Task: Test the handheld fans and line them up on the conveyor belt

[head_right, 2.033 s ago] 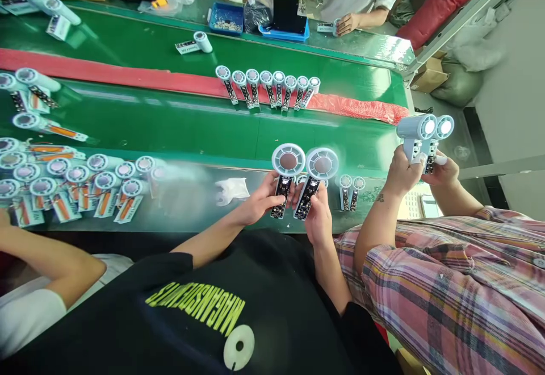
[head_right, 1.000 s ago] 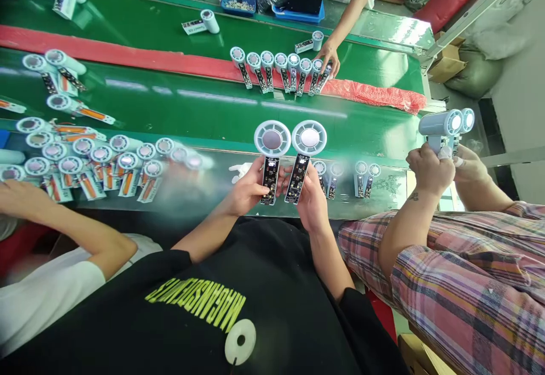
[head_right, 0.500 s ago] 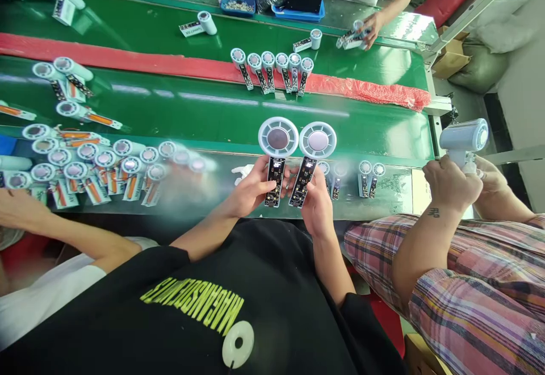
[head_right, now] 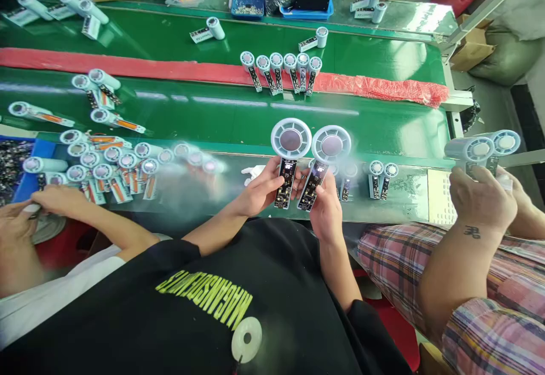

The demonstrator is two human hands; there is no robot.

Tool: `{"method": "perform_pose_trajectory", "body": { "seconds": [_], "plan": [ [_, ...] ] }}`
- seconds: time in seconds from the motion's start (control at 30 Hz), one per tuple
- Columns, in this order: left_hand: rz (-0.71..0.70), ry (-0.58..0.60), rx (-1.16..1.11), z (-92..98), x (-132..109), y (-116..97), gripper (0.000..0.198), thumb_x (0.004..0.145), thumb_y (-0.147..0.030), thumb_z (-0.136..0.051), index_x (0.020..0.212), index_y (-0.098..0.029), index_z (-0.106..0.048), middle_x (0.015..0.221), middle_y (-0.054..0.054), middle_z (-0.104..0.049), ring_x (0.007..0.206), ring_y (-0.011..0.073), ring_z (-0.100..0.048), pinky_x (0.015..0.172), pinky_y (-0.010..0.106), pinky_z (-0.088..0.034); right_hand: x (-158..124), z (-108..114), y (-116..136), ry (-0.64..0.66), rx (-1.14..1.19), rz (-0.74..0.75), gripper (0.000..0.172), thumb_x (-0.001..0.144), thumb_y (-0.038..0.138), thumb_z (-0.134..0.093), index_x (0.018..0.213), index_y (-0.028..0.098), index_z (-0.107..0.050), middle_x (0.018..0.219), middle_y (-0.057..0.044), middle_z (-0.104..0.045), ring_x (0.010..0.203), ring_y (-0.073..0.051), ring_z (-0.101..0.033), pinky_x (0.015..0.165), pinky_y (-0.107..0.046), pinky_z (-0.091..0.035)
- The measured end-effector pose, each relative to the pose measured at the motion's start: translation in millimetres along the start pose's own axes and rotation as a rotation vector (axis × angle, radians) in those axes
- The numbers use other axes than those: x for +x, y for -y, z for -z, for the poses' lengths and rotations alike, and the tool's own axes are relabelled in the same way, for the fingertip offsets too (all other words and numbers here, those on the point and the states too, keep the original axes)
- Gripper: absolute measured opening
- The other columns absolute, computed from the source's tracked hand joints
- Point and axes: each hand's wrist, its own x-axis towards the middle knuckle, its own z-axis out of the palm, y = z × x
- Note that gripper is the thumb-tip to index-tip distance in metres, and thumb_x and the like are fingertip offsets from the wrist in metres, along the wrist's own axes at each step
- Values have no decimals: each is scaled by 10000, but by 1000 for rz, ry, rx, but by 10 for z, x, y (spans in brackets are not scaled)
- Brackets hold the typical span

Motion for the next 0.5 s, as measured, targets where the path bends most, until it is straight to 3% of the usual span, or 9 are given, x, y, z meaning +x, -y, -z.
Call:
{"method": "perform_pose_trajectory", "body": {
  "seconds": [0.2, 0.5],
  "plan": [
    [4, 54, 36, 22, 13, 18, 518, 844, -336, -659, 1268, -251, -374, 1219, 94, -546, 1025, 225, -593, 751, 338, -491, -27, 21, -20, -33, -5, 13, 289, 819, 373, -612, 1090, 279, -571, 1081, -40, -615, 1000, -248, -602, 790, -426, -548],
    [-4, 28, 71, 82, -39, -51, 498, 839, -310, -668, 1232, -256, -366, 1151, 73, -539, 972, 193, -574, 729, 306, -482, 16, -44, -89, -6, -38, 0, 258, 820, 340, -608, 1068, 281, -565, 1096, -29, -606, 1003, -244, -594, 786, -401, -544]
  ]
}}
